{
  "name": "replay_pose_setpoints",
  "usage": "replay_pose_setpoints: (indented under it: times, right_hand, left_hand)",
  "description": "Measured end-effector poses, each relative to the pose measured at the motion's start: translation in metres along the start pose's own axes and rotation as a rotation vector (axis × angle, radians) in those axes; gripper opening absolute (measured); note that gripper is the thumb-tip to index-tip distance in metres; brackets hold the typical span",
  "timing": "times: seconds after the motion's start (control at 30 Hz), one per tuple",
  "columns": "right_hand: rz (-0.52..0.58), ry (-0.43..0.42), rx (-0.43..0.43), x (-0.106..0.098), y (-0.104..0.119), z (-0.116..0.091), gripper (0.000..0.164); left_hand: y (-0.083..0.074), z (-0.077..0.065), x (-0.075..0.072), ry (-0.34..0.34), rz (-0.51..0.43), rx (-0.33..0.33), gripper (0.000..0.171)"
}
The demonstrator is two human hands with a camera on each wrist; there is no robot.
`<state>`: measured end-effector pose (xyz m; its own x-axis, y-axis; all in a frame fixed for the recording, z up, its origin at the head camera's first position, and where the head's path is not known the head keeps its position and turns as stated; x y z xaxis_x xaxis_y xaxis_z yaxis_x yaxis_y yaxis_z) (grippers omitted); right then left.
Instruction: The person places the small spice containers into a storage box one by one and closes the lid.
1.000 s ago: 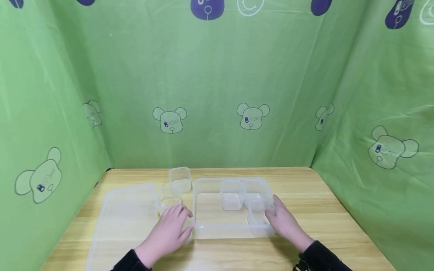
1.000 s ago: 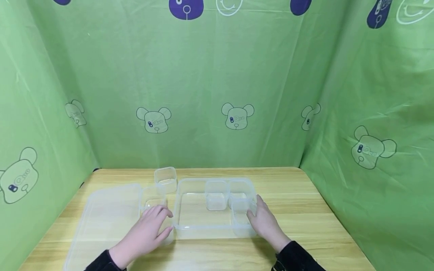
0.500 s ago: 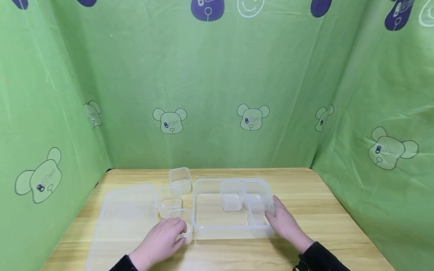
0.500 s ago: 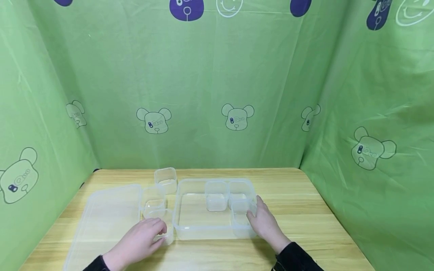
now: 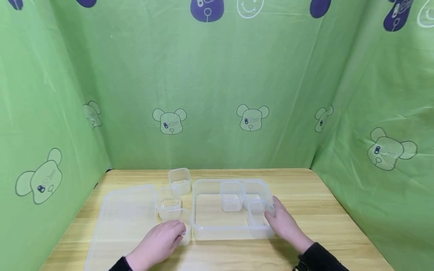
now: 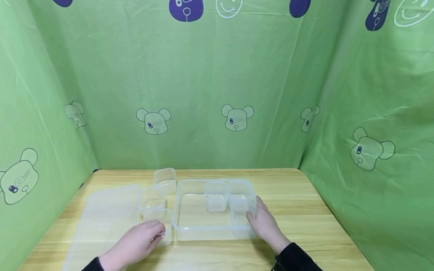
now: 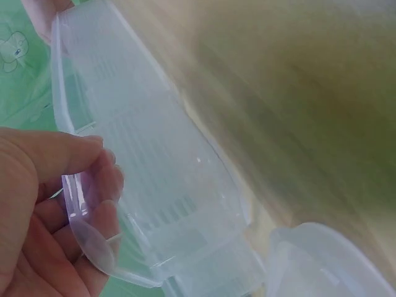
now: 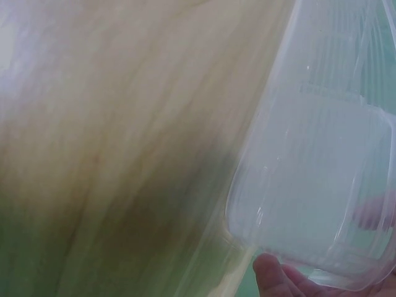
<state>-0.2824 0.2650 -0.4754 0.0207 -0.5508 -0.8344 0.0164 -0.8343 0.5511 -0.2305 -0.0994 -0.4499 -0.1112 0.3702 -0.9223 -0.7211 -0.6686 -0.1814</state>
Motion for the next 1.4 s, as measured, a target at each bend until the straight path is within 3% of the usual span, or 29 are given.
replay_pose_setpoints:
  times: [0.47, 0.8, 1.17, 1.4]
  right_hand:
    - [0.006, 0.013, 0.008, -0.001, 0.001, 0.000, 0.074]
    - [0.008, 0.010, -0.004, -0.001, -0.001, 0.001, 0.074]
    - [0.020, 0.021, 0.004, 0.001, -0.003, 0.002, 0.074]
    - [0.019, 0.018, 0.006, 0.001, -0.004, 0.002, 0.073]
  left_hand:
    - [-0.003, 0.003, -0.034, 0.018, 0.011, -0.002, 0.013]
    - [-0.007, 0.022, -0.065, -0.066, 0.074, 0.074, 0.019]
    - [-0.002, 0.056, -0.072, -0.094, 0.108, 0.017, 0.014]
    - [-0.007, 0.081, -0.062, -0.159, 0.116, 0.053, 0.015]
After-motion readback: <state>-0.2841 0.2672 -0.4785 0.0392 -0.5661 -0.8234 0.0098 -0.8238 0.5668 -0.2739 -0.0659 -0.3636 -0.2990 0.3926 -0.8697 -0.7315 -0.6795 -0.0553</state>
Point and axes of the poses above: each hand's wrist, its own z-axis towards the middle knuckle, its own x-axis out of the palm, y = z × x, the point moved 6 cm from there along z, towards the middle knuckle, and after that the axes turned 2 degrees about y, right-handed, at the moved point
